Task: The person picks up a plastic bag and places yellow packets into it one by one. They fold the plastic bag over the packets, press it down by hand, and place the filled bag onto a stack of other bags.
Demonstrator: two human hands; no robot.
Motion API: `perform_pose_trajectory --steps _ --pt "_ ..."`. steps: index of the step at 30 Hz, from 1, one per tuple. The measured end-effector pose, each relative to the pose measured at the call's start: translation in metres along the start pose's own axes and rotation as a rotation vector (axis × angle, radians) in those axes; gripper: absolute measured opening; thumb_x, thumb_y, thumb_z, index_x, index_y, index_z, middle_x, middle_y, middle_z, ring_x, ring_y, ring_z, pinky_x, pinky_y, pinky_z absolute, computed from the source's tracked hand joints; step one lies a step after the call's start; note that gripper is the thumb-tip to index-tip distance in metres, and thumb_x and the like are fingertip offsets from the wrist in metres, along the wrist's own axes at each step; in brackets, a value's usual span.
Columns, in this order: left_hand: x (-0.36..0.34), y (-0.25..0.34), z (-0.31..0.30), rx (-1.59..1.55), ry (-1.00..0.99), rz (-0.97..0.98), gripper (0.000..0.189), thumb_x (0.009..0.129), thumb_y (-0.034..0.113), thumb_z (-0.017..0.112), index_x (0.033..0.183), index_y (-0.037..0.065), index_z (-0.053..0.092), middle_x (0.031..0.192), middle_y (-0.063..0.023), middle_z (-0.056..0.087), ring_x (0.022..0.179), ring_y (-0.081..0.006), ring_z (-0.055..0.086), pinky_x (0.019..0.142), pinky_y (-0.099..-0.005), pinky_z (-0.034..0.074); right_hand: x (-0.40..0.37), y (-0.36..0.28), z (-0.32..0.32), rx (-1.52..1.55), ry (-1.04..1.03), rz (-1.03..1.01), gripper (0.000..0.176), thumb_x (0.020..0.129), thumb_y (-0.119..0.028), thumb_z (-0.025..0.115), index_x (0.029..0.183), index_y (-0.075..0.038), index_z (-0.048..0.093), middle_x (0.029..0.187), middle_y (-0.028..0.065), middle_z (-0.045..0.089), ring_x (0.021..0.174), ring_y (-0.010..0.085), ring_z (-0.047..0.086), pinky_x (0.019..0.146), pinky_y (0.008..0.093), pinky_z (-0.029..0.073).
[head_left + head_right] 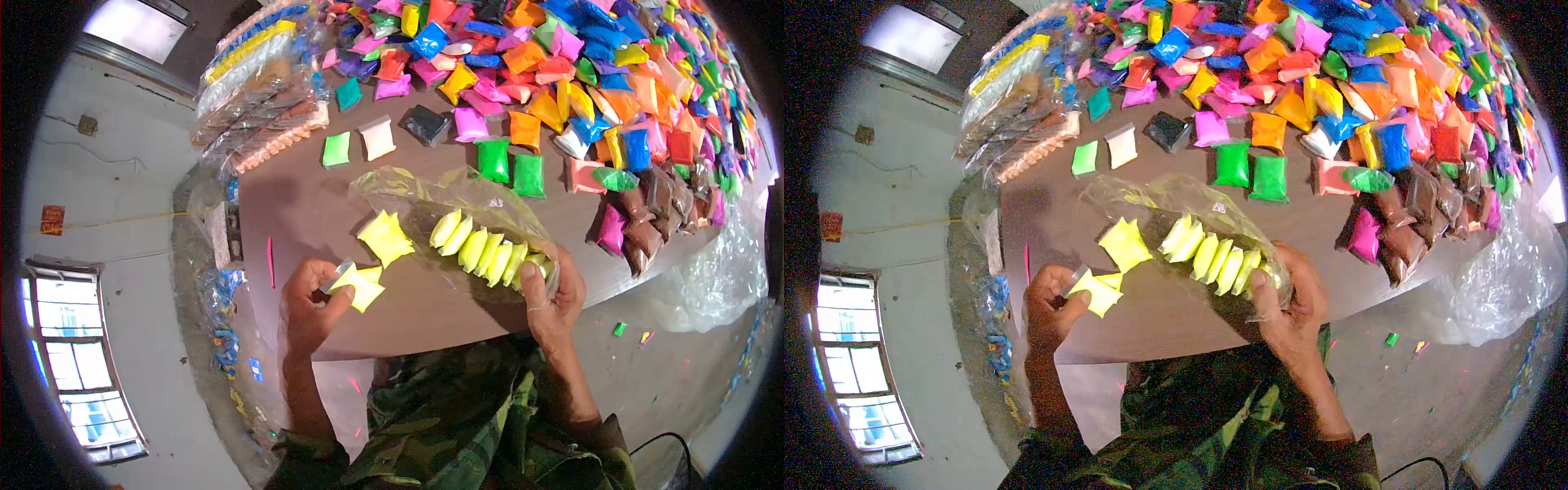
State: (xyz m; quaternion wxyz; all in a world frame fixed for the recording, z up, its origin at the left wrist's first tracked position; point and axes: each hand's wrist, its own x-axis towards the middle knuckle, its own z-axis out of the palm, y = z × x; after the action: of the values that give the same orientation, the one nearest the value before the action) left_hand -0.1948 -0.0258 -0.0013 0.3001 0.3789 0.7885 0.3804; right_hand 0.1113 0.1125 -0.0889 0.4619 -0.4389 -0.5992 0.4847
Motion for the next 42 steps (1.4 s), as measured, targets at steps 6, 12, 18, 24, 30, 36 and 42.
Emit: perform_pose_trajectory --steps 6,12,18,24,30,36,42 --pt "-0.001 -0.040 0.020 0.039 0.133 0.137 0.029 0.087 0.003 0.079 0.111 0.004 0.061 0.099 -0.0038 0.070 0.095 -0.0130 0.067 0.083 -0.0308 0.053 0.001 -0.005 0.002 0.060 -0.017 0.053 0.034 0.101 -0.017 0.073 0.128 0.003 0.068 0.123 0.0135 0.071 0.112 0.0217 0.067 0.099 0.0370 0.053" --pt "-0.012 -0.043 0.027 -0.037 0.126 -0.023 0.028 0.088 0.003 0.079 0.110 0.004 0.060 0.099 -0.0022 0.065 0.087 -0.0096 0.063 0.078 -0.0263 0.051 0.000 0.000 -0.001 -0.030 -0.002 0.022 0.033 0.100 -0.016 0.073 0.127 0.002 0.069 0.121 0.0127 0.073 0.110 0.0215 0.068 0.097 0.0371 0.054" --pt "-0.011 -0.005 0.021 0.026 0.336 0.259 0.041 0.088 0.000 0.079 0.125 0.004 0.061 0.112 -0.0072 0.067 0.094 -0.0147 0.066 0.077 -0.0281 0.055 0.000 -0.004 0.002 0.035 0.001 0.046 0.032 0.099 -0.016 0.073 0.126 0.001 0.069 0.121 0.0141 0.073 0.110 0.0228 0.069 0.097 0.0374 0.054" --pt "0.032 0.047 0.070 0.127 0.470 0.484 0.054 0.089 0.010 0.084 0.138 0.003 0.062 0.117 -0.0157 0.073 0.105 -0.0265 0.073 0.085 -0.0392 0.061 0.001 0.004 -0.002 -0.076 0.005 -0.060 0.030 0.099 -0.016 0.074 0.123 0.001 0.070 0.118 0.0144 0.073 0.108 0.0238 0.069 0.097 0.0383 0.054" --pt "0.053 0.038 0.112 0.353 0.509 0.599 0.051 0.087 0.017 0.087 0.131 0.006 0.063 0.113 -0.0165 0.074 0.100 -0.0352 0.073 0.082 -0.0451 0.060 0.003 -0.005 0.000 -0.001 -0.002 -0.020 0.027 0.096 -0.012 0.075 0.119 0.002 0.071 0.118 0.0159 0.073 0.108 0.0247 0.069 0.096 0.0384 0.054" --pt "0.049 0.058 0.106 0.387 0.489 0.609 0.042 0.088 0.016 0.085 0.125 0.006 0.067 0.112 -0.0162 0.074 0.099 -0.0349 0.072 0.085 -0.0442 0.059 0.006 -0.009 0.000 -0.008 -0.023 -0.018 0.026 0.095 -0.010 0.074 0.118 0.003 0.070 0.119 0.0156 0.073 0.110 0.0247 0.069 0.097 0.0380 0.054" --pt "0.049 0.041 0.106 0.464 0.211 0.522 0.039 0.092 0.019 0.082 0.127 0.006 0.070 0.117 -0.0161 0.075 0.105 -0.0336 0.073 0.091 -0.0423 0.058 0.006 -0.009 0.000 0.029 -0.017 -0.058 0.025 0.098 -0.009 0.072 0.120 0.003 0.069 0.121 0.0157 0.072 0.110 0.0247 0.068 0.097 0.0372 0.053"
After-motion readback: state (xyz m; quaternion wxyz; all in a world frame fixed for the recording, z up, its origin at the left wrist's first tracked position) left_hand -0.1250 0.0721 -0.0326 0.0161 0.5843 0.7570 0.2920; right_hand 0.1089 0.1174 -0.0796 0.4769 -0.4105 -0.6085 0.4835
